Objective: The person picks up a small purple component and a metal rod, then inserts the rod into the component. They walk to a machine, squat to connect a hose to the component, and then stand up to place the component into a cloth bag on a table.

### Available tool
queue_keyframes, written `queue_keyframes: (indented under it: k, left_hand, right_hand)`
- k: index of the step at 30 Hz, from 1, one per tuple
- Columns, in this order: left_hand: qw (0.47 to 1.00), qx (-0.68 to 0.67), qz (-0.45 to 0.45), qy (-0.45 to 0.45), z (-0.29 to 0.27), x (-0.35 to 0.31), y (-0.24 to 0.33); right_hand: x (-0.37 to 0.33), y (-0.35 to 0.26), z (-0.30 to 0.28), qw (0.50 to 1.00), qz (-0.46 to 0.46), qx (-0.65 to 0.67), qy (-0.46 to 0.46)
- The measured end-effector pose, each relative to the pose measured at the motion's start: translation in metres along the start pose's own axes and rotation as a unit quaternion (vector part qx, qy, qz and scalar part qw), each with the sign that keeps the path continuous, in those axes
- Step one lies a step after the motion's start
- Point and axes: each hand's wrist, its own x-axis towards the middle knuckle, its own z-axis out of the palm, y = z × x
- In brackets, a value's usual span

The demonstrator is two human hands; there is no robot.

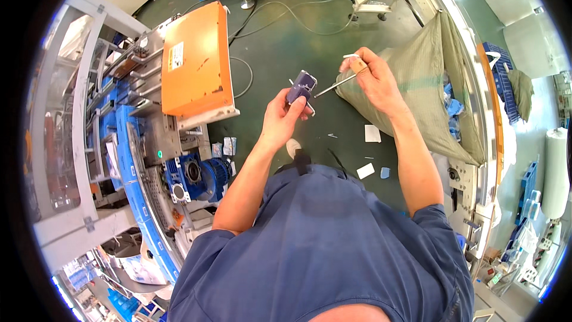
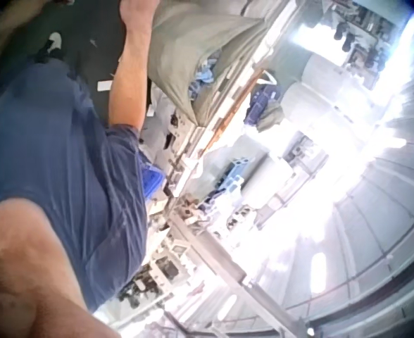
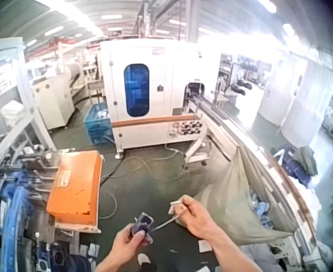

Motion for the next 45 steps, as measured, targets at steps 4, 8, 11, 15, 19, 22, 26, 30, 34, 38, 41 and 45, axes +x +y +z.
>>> queue_keyframes:
  k: [4, 8, 11, 15, 19, 22, 26, 30, 34, 38, 41, 45]
  left_hand:
    - [1.0, -0.001, -0.009, 0.007, -0.019, 0.043, 0.006]
    - [0.997, 0.038, -0.009, 0.061, -0.031, 0.085, 0.007]
    - [0.994, 0.069, 0.003, 0.08, -0.035, 0.11, 0.01]
    - [0.995, 0.056, -0.013, 0.081, -0.034, 0.154, 0.013]
    - [0.983, -0.133, -0.074, 0.101, -0.031, 0.205, 0.02]
    - [0.984, -0.11, -0.059, 0.128, -0.023, 0.245, 0.026]
    - [0.989, 0.007, -0.039, 0.142, -0.001, 0.297, 0.042]
    - [0.986, -0.069, -0.084, 0.129, 0.012, 0.336, 0.054]
    - [0.99, -0.005, -0.085, 0.113, 0.026, 0.365, 0.069]
    - [0.987, 0.06, -0.077, 0.128, 0.039, 0.398, 0.067]
    - [0.987, 0.012, -0.1, 0.122, 0.044, 0.415, 0.072]
    - [0.985, 0.068, -0.08, 0.136, 0.04, 0.433, 0.063]
  right_hand:
    - [0.048, 0.009, 0.029, 0.994, -0.052, -0.031, -0.086]
    - [0.101, 0.012, 0.034, 0.993, -0.034, -0.066, -0.095]
    - [0.134, 0.027, 0.029, 0.992, -0.038, -0.053, -0.107]
    - [0.186, 0.043, 0.008, 0.987, -0.055, -0.049, -0.14]
    - [0.239, 0.043, -0.025, 0.978, -0.066, -0.039, -0.194]
    - [0.277, 0.045, -0.055, 0.973, -0.077, -0.013, -0.215]
    - [0.328, 0.042, -0.09, 0.973, -0.1, -0.018, -0.209]
    - [0.355, 0.027, -0.121, 0.954, -0.134, -0.072, -0.259]
    - [0.376, 0.018, -0.154, 0.944, -0.155, -0.095, -0.275]
    - [0.398, 0.032, -0.168, 0.953, -0.145, -0.075, -0.255]
    - [0.408, 0.042, -0.174, 0.956, -0.15, -0.085, -0.237]
    - [0.429, 0.043, -0.174, 0.959, -0.125, -0.115, -0.227]
